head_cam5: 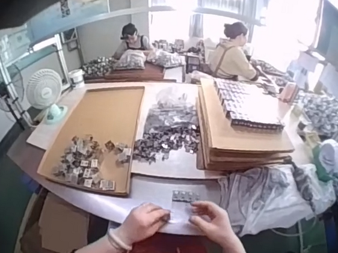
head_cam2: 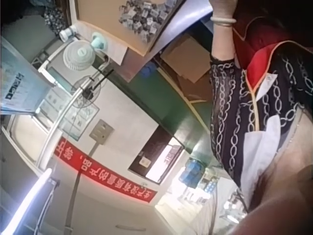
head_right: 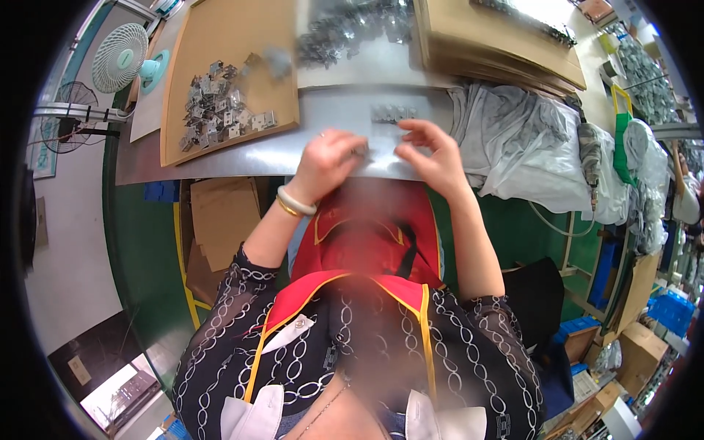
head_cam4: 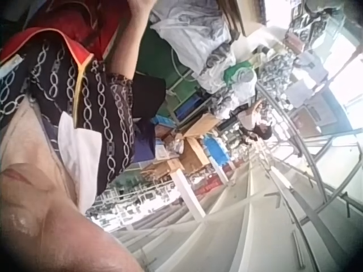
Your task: The person assembles small metal components into plastic housings by hand, taking parts from storage trays and cardboard inserts at a factory workbench.
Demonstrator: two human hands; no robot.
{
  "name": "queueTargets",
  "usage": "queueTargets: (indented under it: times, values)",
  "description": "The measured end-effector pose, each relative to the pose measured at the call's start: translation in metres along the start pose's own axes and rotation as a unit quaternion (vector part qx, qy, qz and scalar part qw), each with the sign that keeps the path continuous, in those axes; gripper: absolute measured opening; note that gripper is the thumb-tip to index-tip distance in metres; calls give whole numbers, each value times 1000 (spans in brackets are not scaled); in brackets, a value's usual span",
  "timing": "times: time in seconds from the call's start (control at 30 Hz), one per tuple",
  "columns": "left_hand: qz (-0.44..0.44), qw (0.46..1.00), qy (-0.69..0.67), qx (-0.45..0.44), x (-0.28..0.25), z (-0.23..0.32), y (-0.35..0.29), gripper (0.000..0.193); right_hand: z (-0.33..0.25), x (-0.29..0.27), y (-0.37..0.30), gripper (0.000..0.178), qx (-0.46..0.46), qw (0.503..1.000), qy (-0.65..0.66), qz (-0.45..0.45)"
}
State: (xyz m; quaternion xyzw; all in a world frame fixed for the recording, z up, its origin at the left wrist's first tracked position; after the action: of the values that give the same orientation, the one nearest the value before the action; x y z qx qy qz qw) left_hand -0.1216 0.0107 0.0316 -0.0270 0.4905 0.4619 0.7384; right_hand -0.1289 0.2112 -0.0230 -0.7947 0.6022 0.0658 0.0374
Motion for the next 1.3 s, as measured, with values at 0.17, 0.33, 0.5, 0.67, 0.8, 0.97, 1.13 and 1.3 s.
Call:
queueTargets:
  times: [0.17, 0.33, 0.5, 0.67, 0.8, 0.97, 1.13, 1.3]
  values:
    - [29, 985, 15, -169, 4, -86, 22, 31, 17, -54, 11, 18, 87, 965, -156, 193]
    - [-104, 959, -56, -257, 44, -115, 48, 43, 24, -24, 38, 51, 25, 961, -259, 92]
    - [-116, 951, -177, -227, 60, -112, 51, 51, 19, -18, 45, 50, -50, 930, -356, 73]
    - [-66, 981, -81, -163, 75, -109, 48, 48, 18, -18, 47, 48, -37, 926, -373, 49]
    - [-78, 982, -67, -160, 76, -103, 48, 55, -2, -25, 43, 48, -79, 913, -397, 51]
    - [-96, 977, -84, -173, 58, -99, 31, 80, -30, -16, 90, 47, -84, 936, -339, 44]
    - [-89, 967, -53, -233, 37, -92, 20, 78, -14, 21, 195, 34, -124, 920, -365, 71]
    - [-60, 962, -76, -255, 10, -87, 11, 68, 28, 37, 262, 30, 5, 857, -507, 94]
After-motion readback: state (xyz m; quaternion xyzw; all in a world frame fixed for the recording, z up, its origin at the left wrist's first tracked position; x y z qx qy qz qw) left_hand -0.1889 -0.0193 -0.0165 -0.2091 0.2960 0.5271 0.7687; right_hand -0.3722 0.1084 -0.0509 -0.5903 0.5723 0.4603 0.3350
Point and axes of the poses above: each hand's wrist, its own y-axis towards the middle knuckle, its own x-axis out of the palm, z = x × y, the point moved 9 cm from there along y, towards the middle knuckle, and after that the axes turned 7 degrees about -z, right-handed, at the moved point
